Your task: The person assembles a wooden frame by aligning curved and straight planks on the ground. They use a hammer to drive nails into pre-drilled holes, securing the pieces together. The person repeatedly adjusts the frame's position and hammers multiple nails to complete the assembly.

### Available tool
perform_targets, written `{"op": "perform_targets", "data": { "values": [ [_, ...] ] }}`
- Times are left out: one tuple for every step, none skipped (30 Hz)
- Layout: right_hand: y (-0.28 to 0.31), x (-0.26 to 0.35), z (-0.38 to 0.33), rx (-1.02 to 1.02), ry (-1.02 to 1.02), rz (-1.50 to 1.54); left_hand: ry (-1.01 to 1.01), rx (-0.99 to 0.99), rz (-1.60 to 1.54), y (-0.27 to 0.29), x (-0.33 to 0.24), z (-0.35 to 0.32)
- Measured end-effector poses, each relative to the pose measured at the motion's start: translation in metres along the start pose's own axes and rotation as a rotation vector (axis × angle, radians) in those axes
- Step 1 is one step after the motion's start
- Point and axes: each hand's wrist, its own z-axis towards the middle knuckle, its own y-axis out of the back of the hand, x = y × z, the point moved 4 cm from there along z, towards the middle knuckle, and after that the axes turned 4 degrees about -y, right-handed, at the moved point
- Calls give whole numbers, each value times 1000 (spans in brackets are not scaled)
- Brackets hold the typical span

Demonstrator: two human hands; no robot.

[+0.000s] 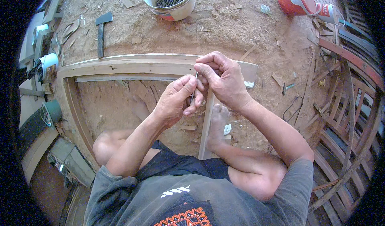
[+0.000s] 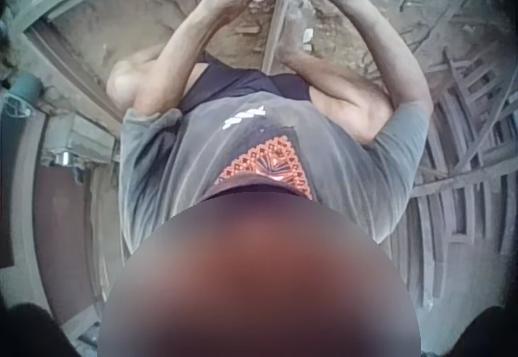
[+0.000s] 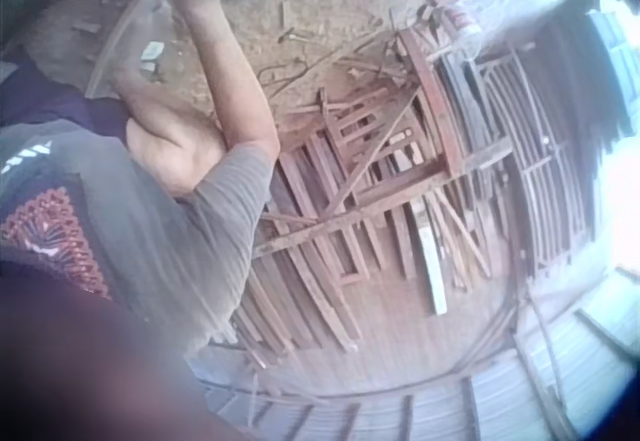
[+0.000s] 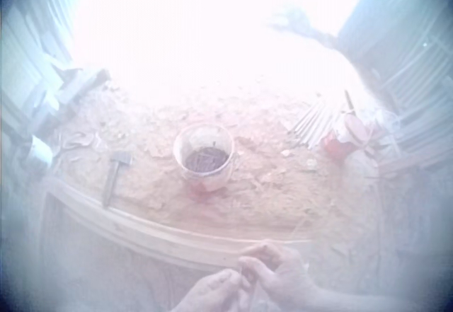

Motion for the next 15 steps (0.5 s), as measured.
{"op": "perform_targets", "data": {
  "values": [
    [1, -2, 0, -19, -36, 4, 20, -8, 4, 2, 1, -1],
    [1, -4, 2, -17, -69, 11, 26, 17, -2, 3, 1, -1],
    [2, -6, 3, -18, -81, 28, 39, -1, 6, 5, 2, -1],
    [2, -9, 5, 1, -126, 76, 31, 29, -9, 5, 1, -1],
    [1, -11, 8, 17, -149, 135, 30, 16, -9, 7, 0, -1],
    [1, -12, 11, 39, -173, 183, 33, 12, -2, 8, -2, -1],
    [4, -11, 14, -19, -172, 146, -1, -25, 50, 11, -7, -2],
    [6, -9, 18, -79, -167, 102, -29, -39, 111, 13, -13, -3],
    [7, -3, 24, -92, -118, 78, -67, -75, 133, 17, -20, -5],
    [7, 3, 34, -108, -92, -19, -122, -87, 187, 19, -28, -7],
    [7, 12, 45, -90, -35, -99, -169, -112, 241, 20, -34, -9],
    [7, 19, 59, -107, -43, -199, -218, -139, 294, 21, -41, -11],
    [7, 31, 76, -110, 23, -280, -215, -148, 337, 20, -44, -14],
    [4, 44, 96, -100, 176, -283, -217, -163, 378, 18, -47, -18],
    [1, 55, 122, -106, 233, -306, -225, -183, 420, 17, -50, -22]
  ]
}}
